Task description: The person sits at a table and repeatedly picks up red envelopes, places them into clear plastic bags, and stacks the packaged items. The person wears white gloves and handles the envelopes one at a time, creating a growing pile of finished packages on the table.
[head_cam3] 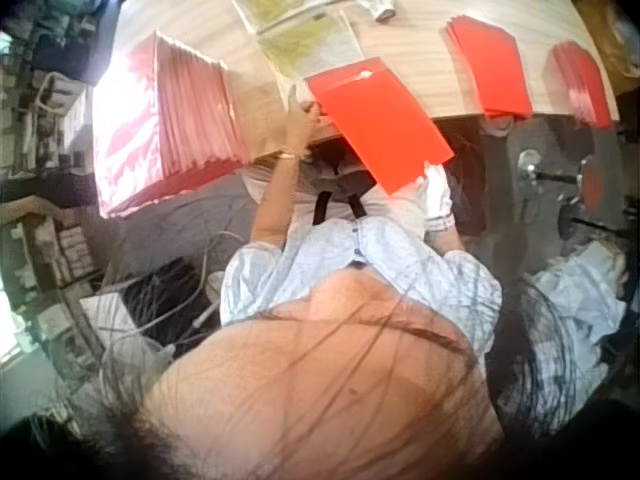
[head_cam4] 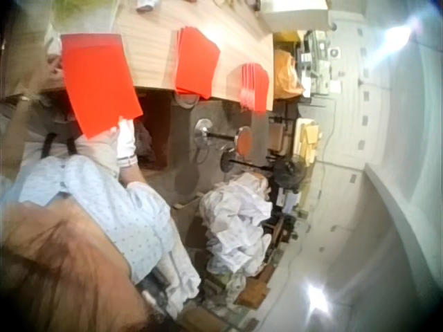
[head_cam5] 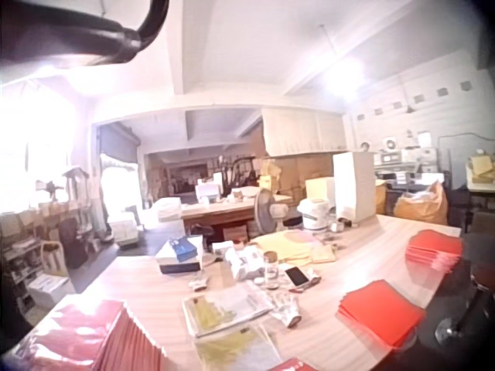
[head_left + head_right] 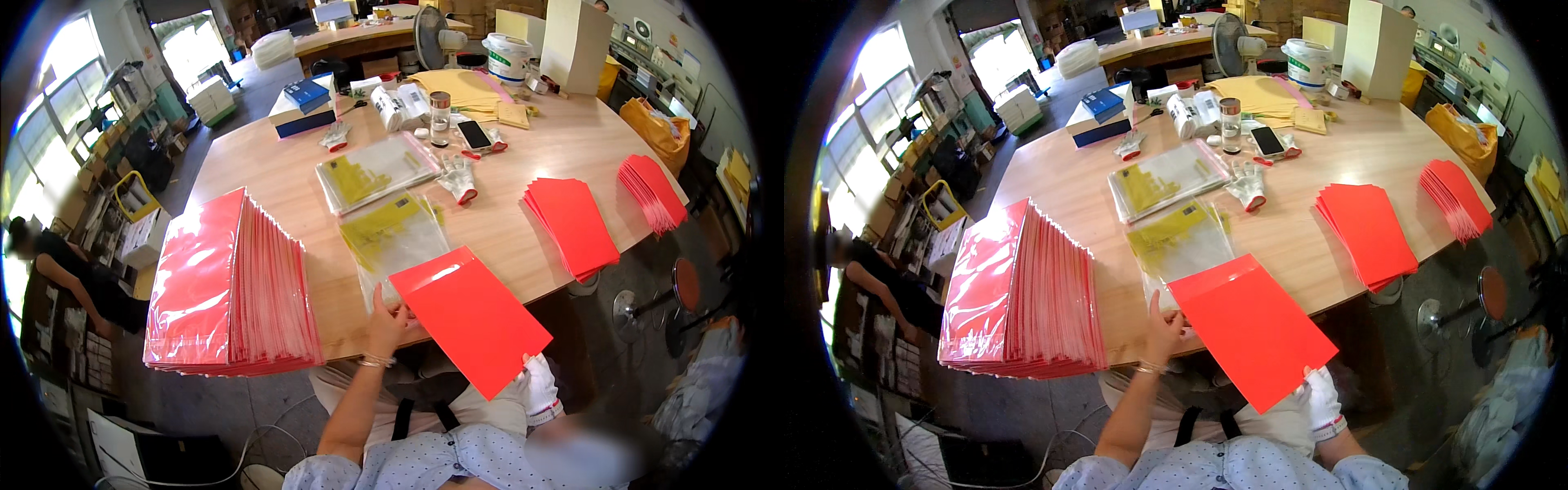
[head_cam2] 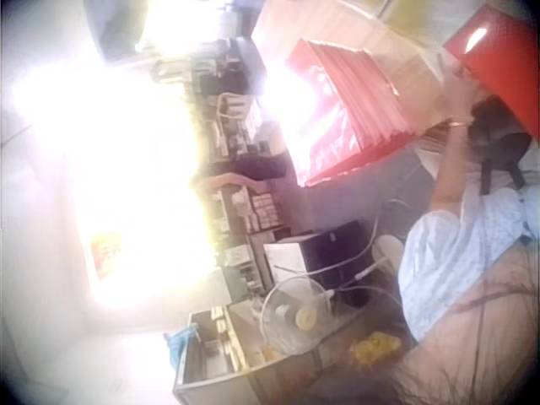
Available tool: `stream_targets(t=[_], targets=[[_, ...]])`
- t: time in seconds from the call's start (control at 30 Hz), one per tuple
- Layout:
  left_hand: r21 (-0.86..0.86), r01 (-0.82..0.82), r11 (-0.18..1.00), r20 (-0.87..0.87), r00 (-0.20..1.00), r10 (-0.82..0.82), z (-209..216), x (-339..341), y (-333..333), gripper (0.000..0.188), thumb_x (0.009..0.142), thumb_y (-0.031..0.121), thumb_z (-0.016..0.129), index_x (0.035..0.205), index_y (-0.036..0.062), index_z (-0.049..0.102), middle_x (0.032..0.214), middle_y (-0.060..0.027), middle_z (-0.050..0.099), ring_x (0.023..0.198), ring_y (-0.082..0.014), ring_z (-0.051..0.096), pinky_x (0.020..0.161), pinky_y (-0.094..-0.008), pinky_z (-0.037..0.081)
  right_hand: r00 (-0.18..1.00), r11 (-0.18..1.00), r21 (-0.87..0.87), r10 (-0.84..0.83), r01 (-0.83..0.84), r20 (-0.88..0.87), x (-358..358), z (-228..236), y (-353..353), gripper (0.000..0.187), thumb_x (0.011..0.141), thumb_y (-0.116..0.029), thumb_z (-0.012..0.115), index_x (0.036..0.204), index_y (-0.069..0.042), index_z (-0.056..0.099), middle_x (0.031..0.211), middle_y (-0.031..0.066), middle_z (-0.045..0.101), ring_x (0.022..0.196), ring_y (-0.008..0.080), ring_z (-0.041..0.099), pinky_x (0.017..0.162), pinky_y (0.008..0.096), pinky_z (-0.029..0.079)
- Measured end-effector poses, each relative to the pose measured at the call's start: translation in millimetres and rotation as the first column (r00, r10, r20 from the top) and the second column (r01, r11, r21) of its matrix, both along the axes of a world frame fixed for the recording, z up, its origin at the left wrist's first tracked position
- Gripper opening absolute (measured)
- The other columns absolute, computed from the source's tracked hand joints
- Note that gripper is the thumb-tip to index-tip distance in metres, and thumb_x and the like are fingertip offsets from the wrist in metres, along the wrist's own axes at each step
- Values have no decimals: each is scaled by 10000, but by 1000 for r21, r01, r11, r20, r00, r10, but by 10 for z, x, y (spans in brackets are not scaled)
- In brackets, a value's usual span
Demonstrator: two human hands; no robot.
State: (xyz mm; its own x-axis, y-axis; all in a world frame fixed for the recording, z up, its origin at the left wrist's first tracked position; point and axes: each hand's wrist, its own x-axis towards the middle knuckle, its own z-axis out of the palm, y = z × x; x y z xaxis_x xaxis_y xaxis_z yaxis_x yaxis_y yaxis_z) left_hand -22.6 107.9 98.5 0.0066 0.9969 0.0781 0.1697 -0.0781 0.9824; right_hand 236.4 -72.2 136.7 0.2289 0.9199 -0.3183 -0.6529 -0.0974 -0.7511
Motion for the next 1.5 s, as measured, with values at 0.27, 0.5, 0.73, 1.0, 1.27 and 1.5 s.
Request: stream_targets(t=[0.27, 0.5, 0.73, 1.0, 1.27, 1.5], targets=[[-76, -210, 975, -97, 975, 202, 149, 281, -3, 738, 766, 190, 682, 1356, 20, 273, 964, -134, 619, 750, -222, 622, 649, -346, 482, 990, 968, -250, -61, 27, -127, -115, -30, -20, 100, 915, -163, 470, 995, -149, 528, 750, -62, 537, 563, 37, 479, 478, 209, 415], [358, -217, 908, -370, 860, 351, -2, 154, 145, 318, 825, 214, 630, 1052, 11, 539, 779, -121, 620, 703, -217, 614, 635, -313, 484, 987, 970, -239, -77, 41, -143, -164, 47, 129, 139, 917, -147, 472, 1048, -161, 512, 792, -49, 536, 559, 53, 478, 474, 204, 426], [333, 40, 942, -86, 996, -12, -419, 469, 136, 298, 881, 263, 549, 1064, 28, 557, 1000, -88, 595, 889, -222, 586, 750, -389, 472, 985, 972, -233, -80, 43, -152, -150, 119, 128, 167, 919, -137, 453, 1080, -130, 496, 792, -23, 535, 540, 68, 461, 448, 228, 396], [481, 308, 821, -337, 929, -151, -1732, 787, -973, 347, 934, 260, 467, 1233, 84, 490, 1166, -82, 558, 1050, -204, 545, 867, -367, 458, 975, 979, -57, 199, -194, 96, -245, 66, 117, 156, 927, -159, 448, 1051, -99, 522, 912, 26, 577, 736, 128, 576, 678, 300, 500], [-358, 369, 858, 643, 764, -61, -1258, 985, -1023, 288, 922, 121, 524, 1205, 65, 509, 1068, -25, 589, 981, -158, 560, 838, -305, 469, 845, 980, 85, 196, -178, -498, -391, -621, 788, 252, 935, -207, 469, 1112, -32, 435, 949, 115, 536, 891, 281, 602, 838, 405, 517], [-459, 273, 845, 621, 779, 85, -852, 153, -1156, 420, 915, 249, 507, 1269, 29, 453, 1237, -72, 516, 1131, -181, 508, 896, -328, 425, 668, 794, -295, 607, -531, 432, -411, -272, 652, 173, 873, -117, 470, 971, -7, 562, 796, 63, 602, 777, 172, 613, 682, 312, 504]])
